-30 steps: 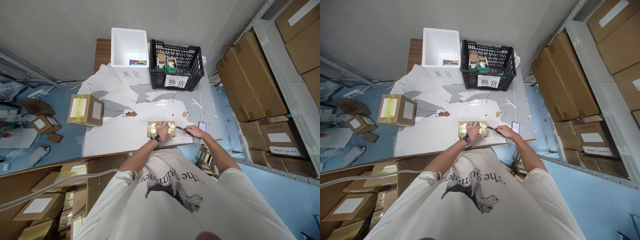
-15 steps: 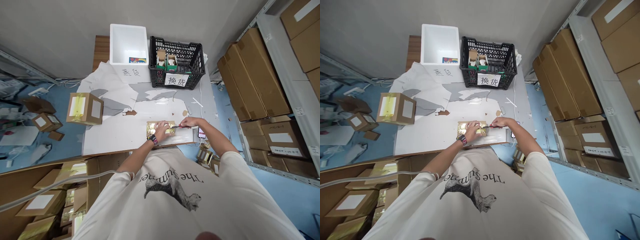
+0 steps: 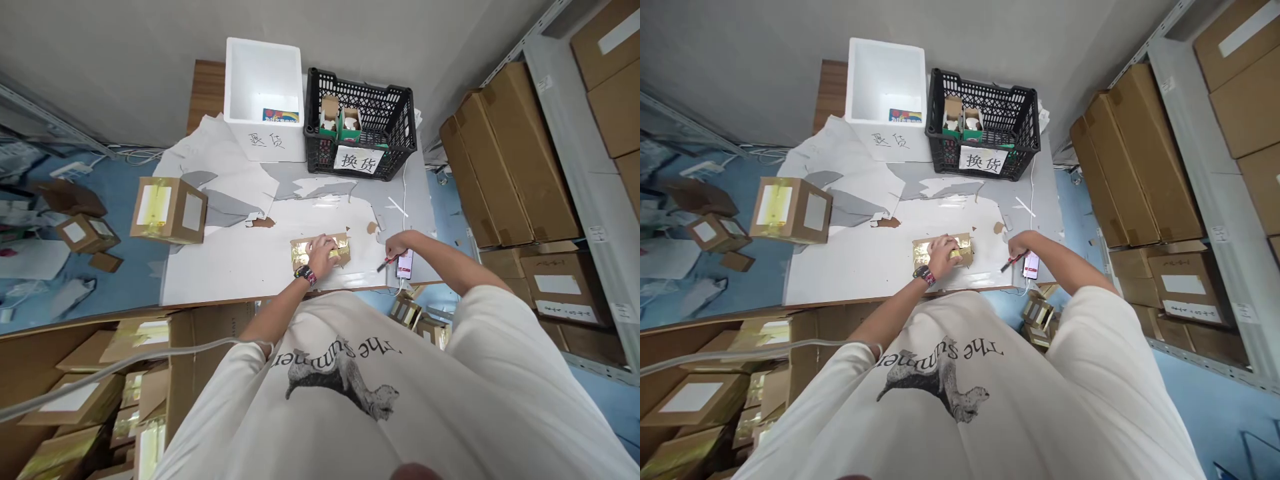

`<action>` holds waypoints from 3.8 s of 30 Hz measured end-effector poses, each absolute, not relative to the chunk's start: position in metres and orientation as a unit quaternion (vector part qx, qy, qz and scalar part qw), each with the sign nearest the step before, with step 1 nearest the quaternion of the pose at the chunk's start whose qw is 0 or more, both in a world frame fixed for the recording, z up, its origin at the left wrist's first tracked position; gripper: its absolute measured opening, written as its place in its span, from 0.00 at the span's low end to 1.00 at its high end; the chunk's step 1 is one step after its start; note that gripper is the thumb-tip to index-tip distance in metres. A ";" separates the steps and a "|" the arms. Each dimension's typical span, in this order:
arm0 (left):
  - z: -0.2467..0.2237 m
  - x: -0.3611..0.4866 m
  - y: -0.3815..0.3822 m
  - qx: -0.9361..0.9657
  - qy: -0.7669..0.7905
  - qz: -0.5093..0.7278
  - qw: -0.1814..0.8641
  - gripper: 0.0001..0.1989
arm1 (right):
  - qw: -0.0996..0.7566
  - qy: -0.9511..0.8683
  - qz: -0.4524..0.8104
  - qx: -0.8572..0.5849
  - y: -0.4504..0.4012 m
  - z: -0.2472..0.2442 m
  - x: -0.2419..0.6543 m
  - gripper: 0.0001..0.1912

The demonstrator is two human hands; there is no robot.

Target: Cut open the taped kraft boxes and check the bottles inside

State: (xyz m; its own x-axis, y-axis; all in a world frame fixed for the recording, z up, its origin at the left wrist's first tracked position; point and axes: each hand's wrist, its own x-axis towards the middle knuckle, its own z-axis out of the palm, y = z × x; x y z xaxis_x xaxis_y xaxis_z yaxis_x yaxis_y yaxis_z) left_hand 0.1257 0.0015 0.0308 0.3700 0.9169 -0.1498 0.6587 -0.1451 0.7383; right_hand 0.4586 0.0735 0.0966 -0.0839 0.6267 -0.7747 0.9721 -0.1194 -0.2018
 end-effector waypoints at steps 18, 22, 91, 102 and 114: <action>0.042 0.052 -0.030 0.405 0.592 0.421 0.556 0.35 | -0.156 0.656 -0.473 0.567 -0.036 0.102 0.248 0.28; 0.034 -0.024 -0.037 0.163 0.708 0.513 0.458 0.28 | -0.042 0.781 -0.289 0.552 -0.021 0.088 0.224 0.27; 0.015 -0.071 -0.097 0.718 0.598 0.213 0.287 0.27 | -0.059 0.893 -0.101 0.436 0.033 -0.008 0.234 0.28; 0.021 -0.046 -0.119 0.708 0.632 0.177 0.259 0.28 | -0.088 0.882 -0.092 0.453 0.032 -0.015 0.232 0.26; 0.047 -0.040 -0.107 0.704 0.664 0.048 0.247 0.30 | -0.101 0.890 -0.073 0.438 0.025 -0.016 0.232 0.26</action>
State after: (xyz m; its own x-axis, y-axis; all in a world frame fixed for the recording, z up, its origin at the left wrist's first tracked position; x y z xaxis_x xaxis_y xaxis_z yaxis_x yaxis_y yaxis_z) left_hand -0.0405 -0.1074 0.0466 0.1124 0.9590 -0.2601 0.9114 0.0048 0.4116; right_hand 0.2318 0.0248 -0.0156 -0.5966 0.7941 0.1162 0.7643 0.6063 -0.2196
